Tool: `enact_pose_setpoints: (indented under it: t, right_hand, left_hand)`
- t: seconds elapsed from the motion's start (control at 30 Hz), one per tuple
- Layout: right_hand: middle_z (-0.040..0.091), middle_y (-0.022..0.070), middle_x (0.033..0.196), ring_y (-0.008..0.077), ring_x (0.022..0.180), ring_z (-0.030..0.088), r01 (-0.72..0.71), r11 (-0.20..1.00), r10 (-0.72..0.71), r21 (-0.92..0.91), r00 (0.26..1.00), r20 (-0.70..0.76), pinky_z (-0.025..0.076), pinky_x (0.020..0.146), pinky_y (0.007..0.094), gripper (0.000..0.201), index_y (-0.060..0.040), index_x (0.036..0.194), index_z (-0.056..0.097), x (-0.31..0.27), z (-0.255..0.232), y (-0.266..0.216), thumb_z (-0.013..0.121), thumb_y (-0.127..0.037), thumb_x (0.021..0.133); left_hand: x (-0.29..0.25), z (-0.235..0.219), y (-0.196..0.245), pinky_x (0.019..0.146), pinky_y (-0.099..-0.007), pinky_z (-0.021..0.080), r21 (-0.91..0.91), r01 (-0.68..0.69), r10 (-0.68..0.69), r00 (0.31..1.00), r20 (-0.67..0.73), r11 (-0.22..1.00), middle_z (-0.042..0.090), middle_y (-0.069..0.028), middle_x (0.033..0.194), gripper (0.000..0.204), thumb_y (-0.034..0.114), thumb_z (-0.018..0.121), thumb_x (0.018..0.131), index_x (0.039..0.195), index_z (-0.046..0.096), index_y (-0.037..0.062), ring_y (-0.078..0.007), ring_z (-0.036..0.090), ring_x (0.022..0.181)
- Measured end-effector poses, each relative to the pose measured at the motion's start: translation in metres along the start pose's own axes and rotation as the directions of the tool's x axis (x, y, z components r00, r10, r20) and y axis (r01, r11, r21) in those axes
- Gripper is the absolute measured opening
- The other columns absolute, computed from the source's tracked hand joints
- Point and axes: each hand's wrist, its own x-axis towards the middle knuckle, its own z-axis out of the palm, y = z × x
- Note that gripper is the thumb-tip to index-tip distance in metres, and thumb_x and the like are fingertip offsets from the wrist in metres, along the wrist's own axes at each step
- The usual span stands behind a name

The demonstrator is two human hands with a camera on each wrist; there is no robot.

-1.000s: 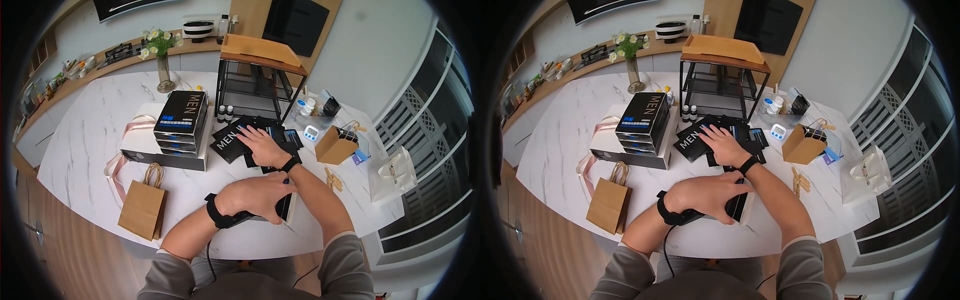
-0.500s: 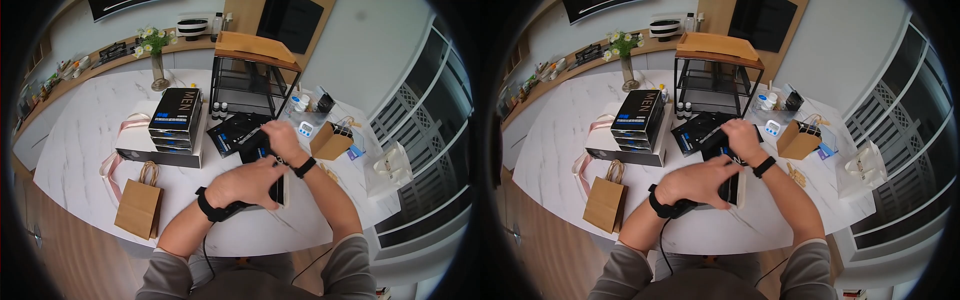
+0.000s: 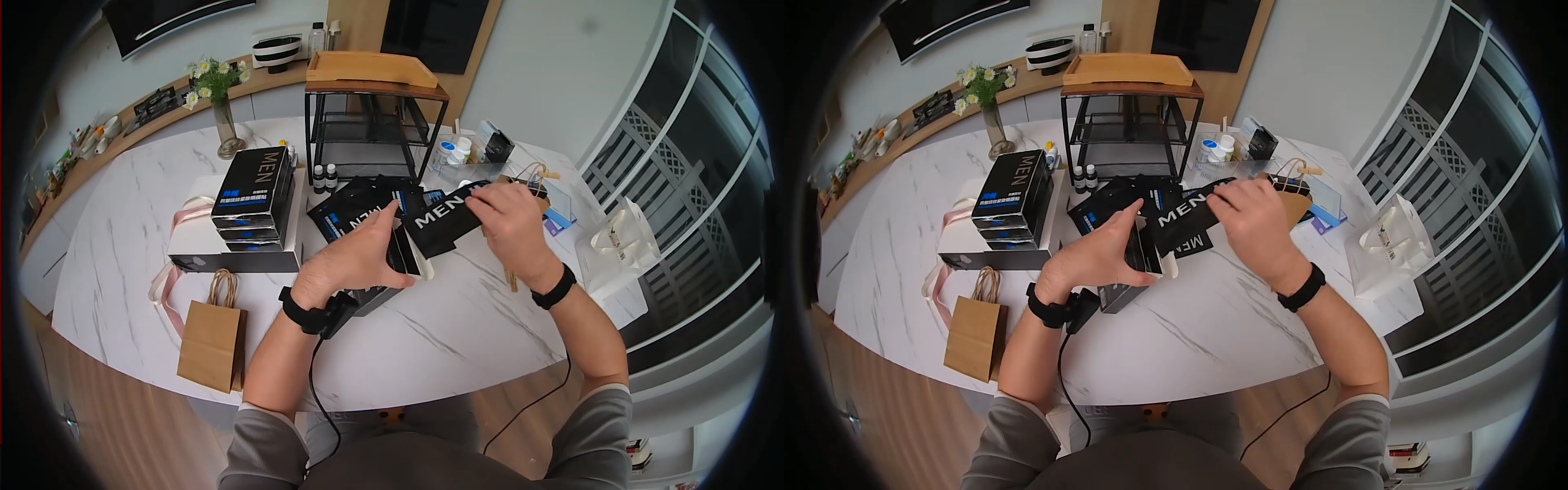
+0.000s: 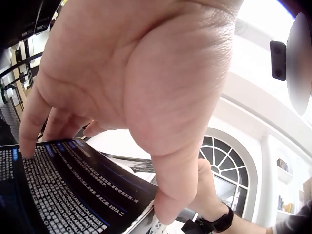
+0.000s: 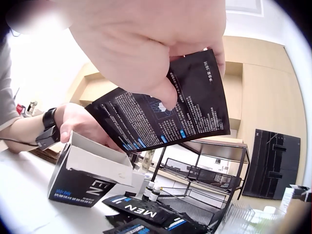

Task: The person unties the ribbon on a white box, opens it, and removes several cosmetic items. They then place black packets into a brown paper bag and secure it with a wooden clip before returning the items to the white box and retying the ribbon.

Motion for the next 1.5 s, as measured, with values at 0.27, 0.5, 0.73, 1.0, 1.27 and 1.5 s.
enact_pose_setpoints:
  t: [0.27,0.5,0.73,1.0,1.27,1.5]
  right_hand:
    - [0.07,0.0135,0.107,0.0308,0.105,0.065,0.148,0.978,-0.137,-0.146,0.987,0.082,0.051,0.094,0.0448,0.028,0.003,0.102,0.073,0.006,-0.003,-0.02,0.068,-0.008,0.077]
    - [0.066,0.0175,0.117,0.0344,0.115,0.062,0.184,0.956,-0.162,-0.228,0.981,0.111,0.048,0.103,0.051,0.034,0.0037,0.112,0.07,0.021,-0.004,-0.042,0.066,-0.013,0.083]
    - [0.059,0.0242,0.14,0.0389,0.136,0.053,-0.111,0.994,0.105,-0.005,0.925,0.364,0.044,0.107,0.0518,0.055,0.0,0.133,0.064,0.001,0.112,-0.004,0.076,-0.012,0.081]
    - [0.041,0.0224,0.165,0.0416,0.151,0.041,-0.083,0.95,-0.112,0.301,0.81,0.575,0.036,0.122,0.0511,0.078,-0.0073,0.155,0.05,0.018,0.208,-0.039,0.076,-0.006,0.081]
    - [0.071,0.0134,0.119,0.0303,0.112,0.07,0.014,0.95,-0.16,0.311,0.879,0.448,0.049,0.099,0.0449,0.044,-0.0074,0.116,0.072,0.002,0.224,-0.041,0.076,-0.028,0.078]
    - [0.076,0.0113,0.093,0.0308,0.09,0.074,-0.379,0.9,0.355,0.215,0.924,0.145,0.055,0.077,0.0448,0.013,-0.0081,0.091,0.076,0.01,0.129,0.004,0.067,-0.005,0.082]
  left_hand:
    - [-0.002,0.001,0.002,0.116,-0.0402,0.046,-0.007,-0.008,0.008,1.0,0.02,1.0,0.048,-0.0322,0.151,0.137,0.046,0.094,0.067,0.164,0.016,-0.0097,-0.0409,0.053,0.14]
    - [-0.004,0.004,-0.003,0.115,-0.041,0.047,0.011,-0.039,0.04,0.999,-0.023,0.999,0.049,-0.031,0.149,0.128,0.043,0.093,0.069,0.163,0.021,-0.0065,-0.0421,0.053,0.14]
    - [-0.009,0.007,0.01,0.107,-0.0401,0.051,0.003,-0.239,0.232,0.946,0.225,0.971,0.053,-0.0261,0.136,0.094,0.039,0.09,0.072,0.151,0.052,0.0062,-0.0427,0.059,0.126]
    - [-0.014,0.011,0.02,0.102,-0.0395,0.051,0.0,-0.317,0.296,0.888,0.352,0.949,0.056,-0.0243,0.129,0.089,0.037,0.089,0.07,0.146,0.058,0.0014,-0.0382,0.06,0.119]
    - [-0.011,0.012,0.011,0.104,-0.0405,0.052,0.005,-0.249,0.238,0.928,0.286,0.968,0.056,-0.0248,0.133,0.093,0.036,0.09,0.069,0.149,0.056,0.0024,-0.0403,0.059,0.124]
    - [-0.013,-0.009,0.008,0.105,-0.0396,0.052,0.028,-0.134,0.126,0.974,0.19,0.991,0.058,-0.0234,0.132,0.09,0.043,0.089,0.071,0.147,0.059,0.0063,-0.0406,0.062,0.121]
